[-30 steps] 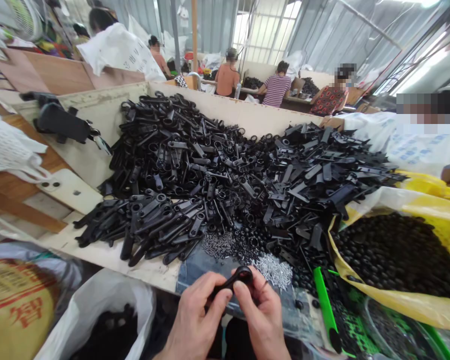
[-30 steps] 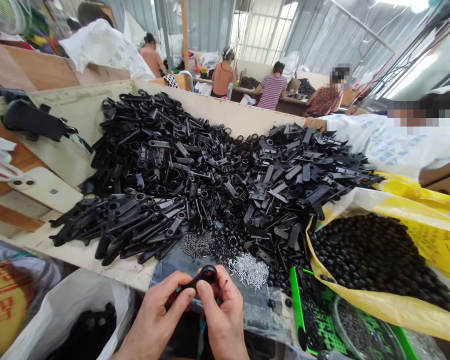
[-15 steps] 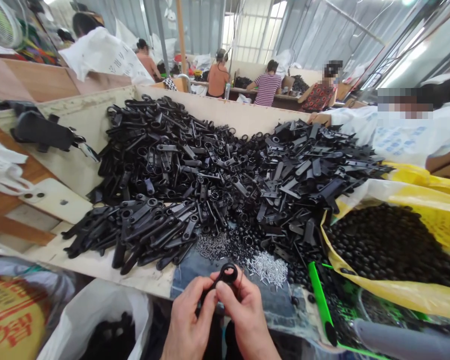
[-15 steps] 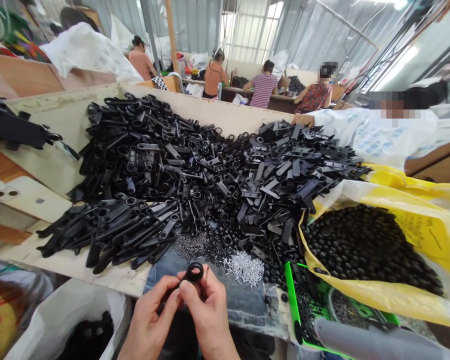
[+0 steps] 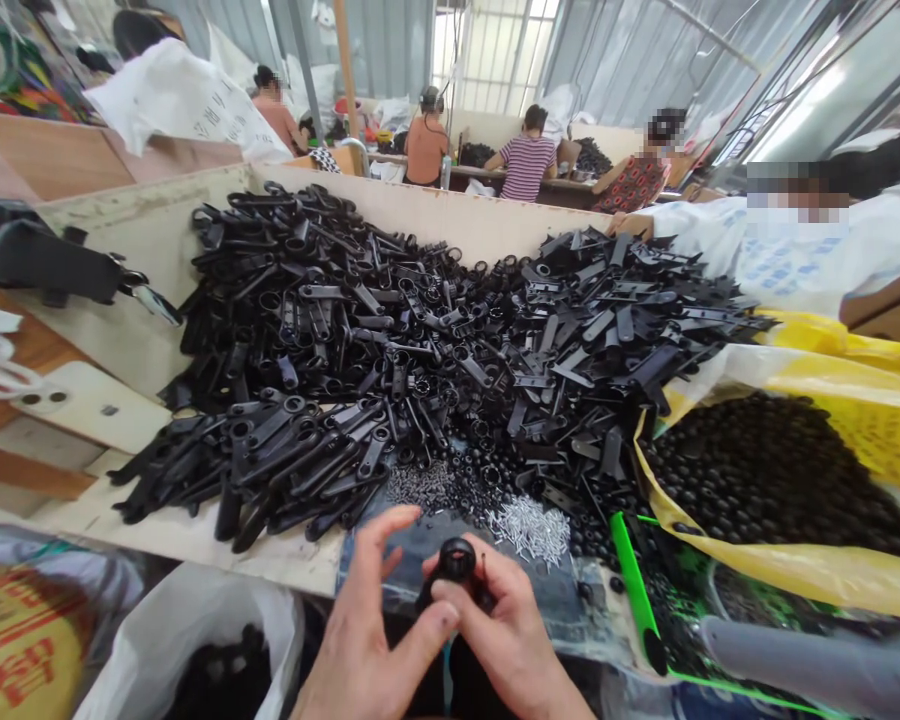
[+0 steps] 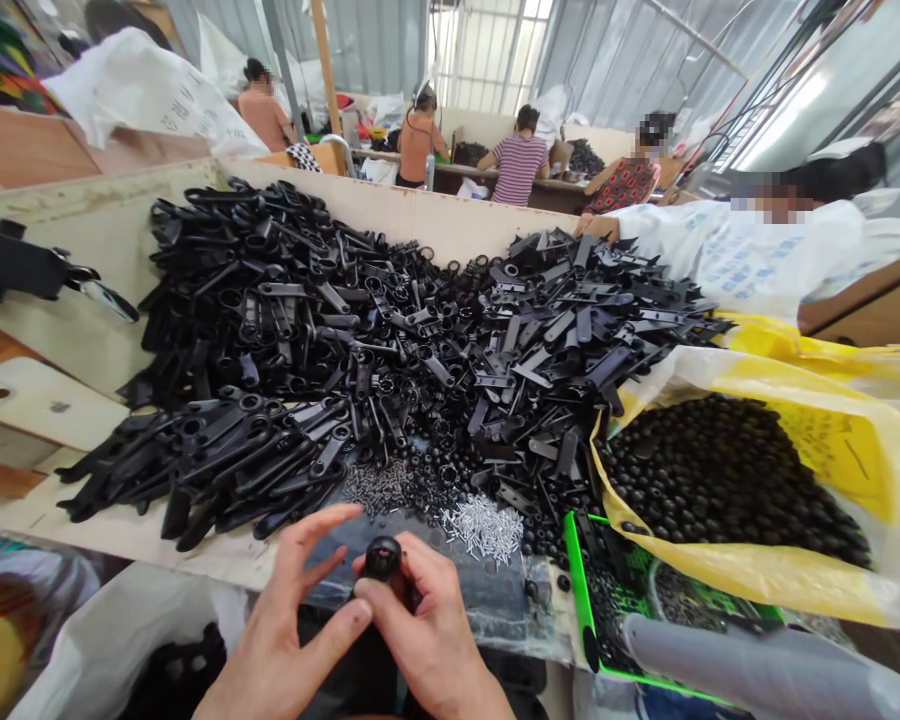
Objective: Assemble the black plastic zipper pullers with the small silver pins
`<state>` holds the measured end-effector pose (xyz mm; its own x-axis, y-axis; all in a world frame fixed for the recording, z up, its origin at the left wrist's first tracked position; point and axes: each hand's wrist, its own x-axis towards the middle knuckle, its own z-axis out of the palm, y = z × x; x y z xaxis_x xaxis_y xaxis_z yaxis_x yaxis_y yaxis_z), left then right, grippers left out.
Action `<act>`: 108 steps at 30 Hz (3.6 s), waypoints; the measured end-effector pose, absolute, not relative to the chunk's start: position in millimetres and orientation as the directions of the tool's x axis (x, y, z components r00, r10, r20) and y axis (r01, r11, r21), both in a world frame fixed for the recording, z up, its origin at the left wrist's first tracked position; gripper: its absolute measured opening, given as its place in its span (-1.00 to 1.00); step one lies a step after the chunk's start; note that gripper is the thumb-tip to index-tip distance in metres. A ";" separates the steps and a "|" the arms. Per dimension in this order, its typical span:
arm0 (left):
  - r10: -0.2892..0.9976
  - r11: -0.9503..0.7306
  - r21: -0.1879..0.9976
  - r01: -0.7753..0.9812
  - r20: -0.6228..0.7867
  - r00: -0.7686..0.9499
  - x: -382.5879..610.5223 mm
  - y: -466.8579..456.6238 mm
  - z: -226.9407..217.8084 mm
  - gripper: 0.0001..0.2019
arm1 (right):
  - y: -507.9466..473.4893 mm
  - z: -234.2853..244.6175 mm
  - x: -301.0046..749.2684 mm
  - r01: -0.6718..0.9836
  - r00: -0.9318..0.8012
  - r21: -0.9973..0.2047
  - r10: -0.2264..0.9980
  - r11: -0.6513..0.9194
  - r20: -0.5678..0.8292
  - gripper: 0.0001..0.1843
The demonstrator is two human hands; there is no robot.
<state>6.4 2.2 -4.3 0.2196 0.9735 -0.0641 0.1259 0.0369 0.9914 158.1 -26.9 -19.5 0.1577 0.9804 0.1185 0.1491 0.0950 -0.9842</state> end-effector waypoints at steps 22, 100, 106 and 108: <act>0.707 0.415 0.909 -0.023 -0.307 0.638 8.4 12.9 -19.7 -0.31 | -33.1 -36.5 170.2 -0.214 0.123 -0.962 0.973 -0.168 -0.197 -0.64; 0.924 -0.296 0.534 0.792 0.371 0.095 -78.4 80.9 30.8 -0.51 | 32.6 -23.1 169.6 0.258 0.110 -0.966 0.994 -0.006 0.023 -0.55; 0.809 -0.371 0.068 0.926 0.513 0.286 -96.0 148.6 24.5 -0.59 | 85.3 -15.8 186.8 0.740 0.167 -0.673 0.969 -0.002 0.180 -0.72; 0.796 -0.370 0.061 0.927 0.536 0.282 -94.1 151.6 17.8 -0.62 | 94.7 -15.7 188.1 0.786 0.184 -0.617 0.968 -0.041 0.169 -0.76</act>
<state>-94.1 151.6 17.8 0.2821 0.7956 0.5362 0.9271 -0.3699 0.0611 188.1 94.7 -15.7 0.1838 0.9683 0.1691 0.7857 -0.0413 -0.6172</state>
